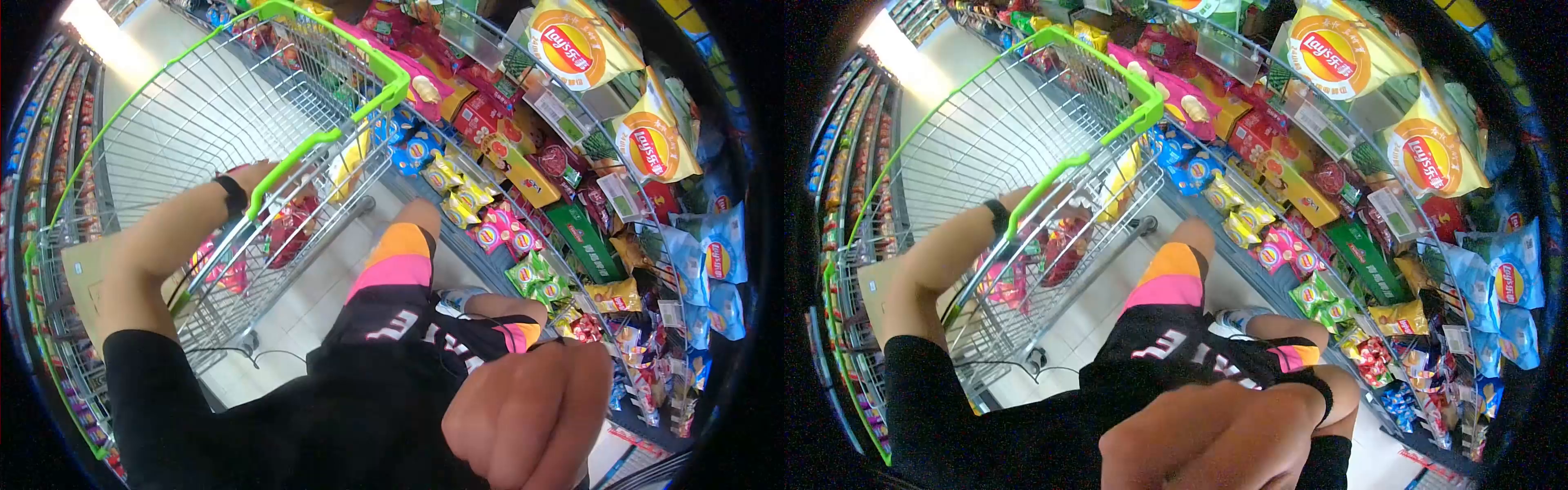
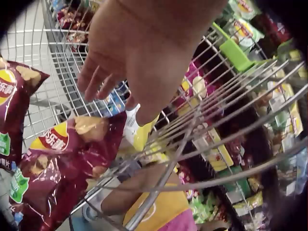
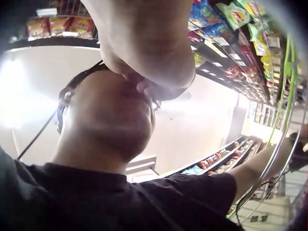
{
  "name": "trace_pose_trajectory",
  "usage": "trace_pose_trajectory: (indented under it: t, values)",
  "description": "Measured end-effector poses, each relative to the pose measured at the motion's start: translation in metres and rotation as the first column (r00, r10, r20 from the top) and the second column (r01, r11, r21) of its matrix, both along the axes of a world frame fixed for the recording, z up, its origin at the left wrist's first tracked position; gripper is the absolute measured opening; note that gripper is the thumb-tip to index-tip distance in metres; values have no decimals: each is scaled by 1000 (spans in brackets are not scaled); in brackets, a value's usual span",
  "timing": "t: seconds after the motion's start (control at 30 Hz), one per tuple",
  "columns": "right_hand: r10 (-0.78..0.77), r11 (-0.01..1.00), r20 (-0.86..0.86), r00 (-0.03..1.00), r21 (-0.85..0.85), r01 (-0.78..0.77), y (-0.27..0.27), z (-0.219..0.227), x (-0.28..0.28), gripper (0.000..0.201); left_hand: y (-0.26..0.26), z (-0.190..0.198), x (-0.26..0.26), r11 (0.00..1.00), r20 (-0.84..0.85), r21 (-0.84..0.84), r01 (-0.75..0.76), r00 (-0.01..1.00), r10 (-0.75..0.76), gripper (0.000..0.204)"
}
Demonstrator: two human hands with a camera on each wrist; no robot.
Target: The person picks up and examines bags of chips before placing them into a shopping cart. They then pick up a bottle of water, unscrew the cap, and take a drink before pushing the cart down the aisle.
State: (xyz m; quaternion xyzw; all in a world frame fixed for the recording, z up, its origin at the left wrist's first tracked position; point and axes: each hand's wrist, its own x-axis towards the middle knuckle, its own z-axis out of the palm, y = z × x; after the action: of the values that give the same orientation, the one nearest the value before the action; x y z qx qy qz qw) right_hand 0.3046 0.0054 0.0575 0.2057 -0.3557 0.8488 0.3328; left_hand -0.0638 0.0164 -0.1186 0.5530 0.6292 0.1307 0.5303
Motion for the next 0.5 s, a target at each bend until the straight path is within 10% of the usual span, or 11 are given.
trace_pose_trajectory:
  t: [0.23, 0.33, 0.5]
  values:
    - [632, 767, -210, 746, 31, -641, 18, -20, -5, 6, -6, -7, -2, 997, -105, -56, 59, 992, -64, 33]
    - [402, 854, -223, 888, -258, -452, 2, -14, 12, 23, -5, -3, -4, 996, -165, -58, 73, 983, -81, 32]
    - [22, 1000, 43, 999, 16, -23, 42, -30, 6, 19, 9, 1, -46, 970, -540, 12, 245, 818, -200, 31]
